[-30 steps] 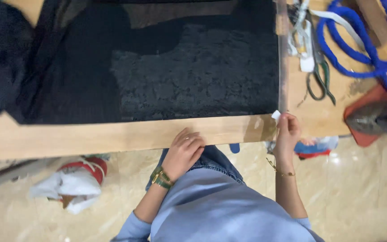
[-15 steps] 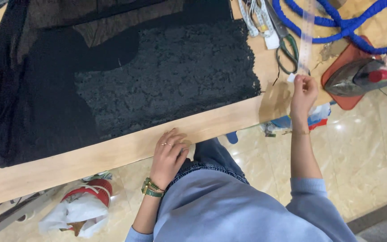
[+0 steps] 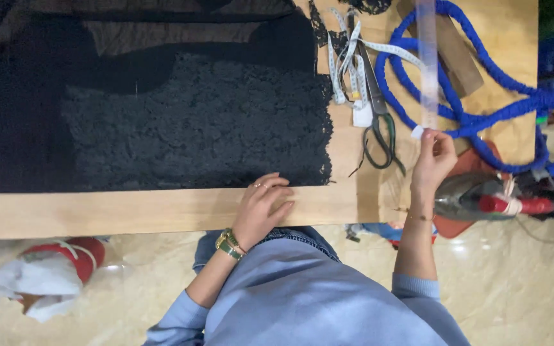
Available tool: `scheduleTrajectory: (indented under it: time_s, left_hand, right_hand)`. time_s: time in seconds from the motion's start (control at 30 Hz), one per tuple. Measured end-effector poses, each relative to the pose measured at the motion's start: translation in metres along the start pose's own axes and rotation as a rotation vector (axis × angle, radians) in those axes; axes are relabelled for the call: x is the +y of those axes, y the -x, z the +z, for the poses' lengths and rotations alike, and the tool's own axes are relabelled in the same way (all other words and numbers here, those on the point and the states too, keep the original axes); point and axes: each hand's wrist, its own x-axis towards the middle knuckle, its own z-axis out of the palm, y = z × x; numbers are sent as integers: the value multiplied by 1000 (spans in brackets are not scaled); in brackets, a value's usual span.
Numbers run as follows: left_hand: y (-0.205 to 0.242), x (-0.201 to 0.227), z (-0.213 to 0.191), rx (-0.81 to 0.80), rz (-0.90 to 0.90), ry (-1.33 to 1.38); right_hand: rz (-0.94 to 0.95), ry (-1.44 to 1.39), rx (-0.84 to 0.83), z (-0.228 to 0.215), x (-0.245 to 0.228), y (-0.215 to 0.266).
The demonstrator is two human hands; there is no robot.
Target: The person measures a piece of black lace fabric on a wooden table using a ruler and chalk. They then use scissors to cut the fabric along the marked lines. The person repeats the measuring and cutting process on another section of the fabric.
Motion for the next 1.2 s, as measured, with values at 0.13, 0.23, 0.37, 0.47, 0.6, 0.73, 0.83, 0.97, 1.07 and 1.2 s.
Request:
scheduleTrajectory:
  time_s: [0.13,0.23,0.37,0.47,0.6,0.73,0.83,0.97,1.07,1.2]
  left_hand:
    - [-13,-1,15,27,-82,-16]
    - [-10,-7,24,12,-121,-66]
    - [-8,8,17,17,-142,-23]
    - [0,10,15,8,-181,-51]
    - [-4,-5,31,-21,-89,-189]
    - [-23,-25,57,63,125,-428]
    - [-34,-39,64,149,214,-481]
    - [-39,-29,48,207,165,-365]
    - [-42,-20,45,252,111,-299]
    - [-43,-18,43,214,123,-283]
  right_hand:
    - [-30,-130,-186,18,8,-21]
    - [-67,-149,-238,31,32,-51]
    - [-306,256,-169,26,53,-89]
    - [-297,295,-173,35,93,-101]
    - [-345,382,-142,39,53,-82]
    - [-379,432,-143,32,-5,-40]
    - [-413,418,-274,26,-10,-5]
    - [-317,376,-400,17,-23,39]
    - [-313,425,-419,15,-31,46]
    - [-263,449,-419,19,-21,43]
